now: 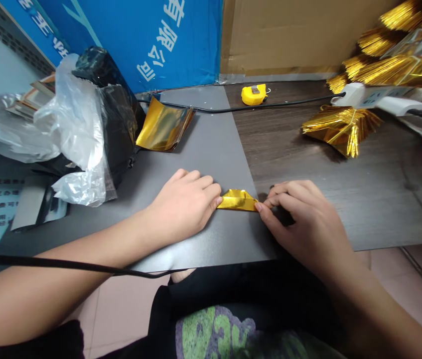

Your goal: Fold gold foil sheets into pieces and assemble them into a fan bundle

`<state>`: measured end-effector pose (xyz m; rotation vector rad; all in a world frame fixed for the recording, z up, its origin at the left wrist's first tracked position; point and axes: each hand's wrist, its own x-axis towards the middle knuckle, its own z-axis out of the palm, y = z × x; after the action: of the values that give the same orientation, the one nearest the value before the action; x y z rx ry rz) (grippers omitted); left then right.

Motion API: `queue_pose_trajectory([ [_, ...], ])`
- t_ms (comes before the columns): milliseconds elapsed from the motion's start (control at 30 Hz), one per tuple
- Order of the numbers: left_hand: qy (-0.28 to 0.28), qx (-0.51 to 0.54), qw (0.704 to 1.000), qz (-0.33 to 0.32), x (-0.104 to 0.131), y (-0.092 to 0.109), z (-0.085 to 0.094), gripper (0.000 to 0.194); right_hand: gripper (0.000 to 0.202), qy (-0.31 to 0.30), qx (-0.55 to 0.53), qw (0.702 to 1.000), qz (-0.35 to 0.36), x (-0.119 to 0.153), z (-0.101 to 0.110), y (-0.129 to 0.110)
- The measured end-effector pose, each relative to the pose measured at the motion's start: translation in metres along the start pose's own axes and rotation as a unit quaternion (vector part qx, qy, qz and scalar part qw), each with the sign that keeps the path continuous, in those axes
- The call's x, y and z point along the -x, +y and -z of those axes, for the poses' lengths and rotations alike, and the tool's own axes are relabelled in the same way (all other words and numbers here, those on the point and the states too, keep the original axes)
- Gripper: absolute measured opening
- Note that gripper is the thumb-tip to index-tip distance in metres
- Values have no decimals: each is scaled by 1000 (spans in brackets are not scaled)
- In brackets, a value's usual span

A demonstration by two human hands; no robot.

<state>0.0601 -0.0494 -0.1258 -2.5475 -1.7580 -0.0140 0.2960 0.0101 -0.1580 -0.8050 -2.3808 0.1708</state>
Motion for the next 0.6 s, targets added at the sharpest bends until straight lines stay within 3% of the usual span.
queue_pose_trajectory([
  [600,-4,93,993,77,-1,-3,4,42,20,5,3,1000,-6,0,1,5],
])
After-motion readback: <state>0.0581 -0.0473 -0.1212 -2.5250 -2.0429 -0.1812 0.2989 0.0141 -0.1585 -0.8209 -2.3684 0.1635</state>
